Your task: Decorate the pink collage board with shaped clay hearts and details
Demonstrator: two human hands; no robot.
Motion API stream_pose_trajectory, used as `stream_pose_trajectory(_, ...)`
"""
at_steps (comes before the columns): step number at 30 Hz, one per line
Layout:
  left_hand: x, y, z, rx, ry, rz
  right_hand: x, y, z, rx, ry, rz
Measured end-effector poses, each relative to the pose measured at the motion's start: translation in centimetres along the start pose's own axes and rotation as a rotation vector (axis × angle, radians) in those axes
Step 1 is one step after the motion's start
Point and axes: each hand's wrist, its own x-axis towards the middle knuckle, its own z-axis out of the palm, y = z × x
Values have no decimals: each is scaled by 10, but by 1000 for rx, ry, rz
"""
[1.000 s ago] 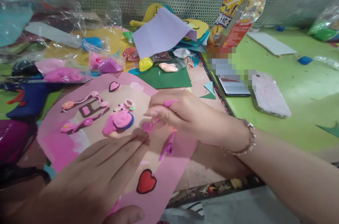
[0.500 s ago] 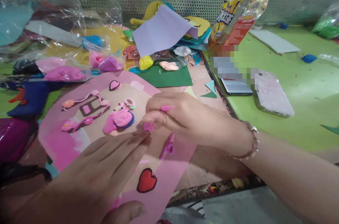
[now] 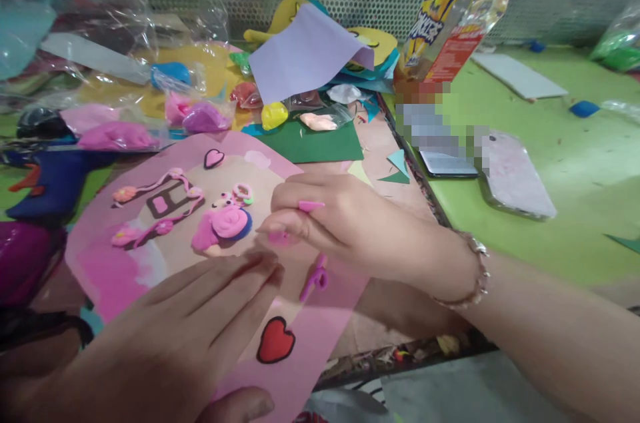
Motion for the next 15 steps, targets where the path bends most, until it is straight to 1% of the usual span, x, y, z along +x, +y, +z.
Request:
stream_pose_trajectory(4,-3,3,0,-6,5,-13,0,0,1,-6,0,4)
stream_pose_trajectory(7,-3,5,0,-17,-8,-41,0,1,1,-2,21,11)
stream_pose_trajectory(9,-3,5,-1,-28,-14,-58,0,0,0,-7,12,10)
stream_pose_trajectory(12,-1,5,-3,-35,-66,-72,0,0,0,-6,-1,20)
stream_pose_trajectory(15,0,4,-5,-17,-76,-65,-1,-1,0,-12,-5,18)
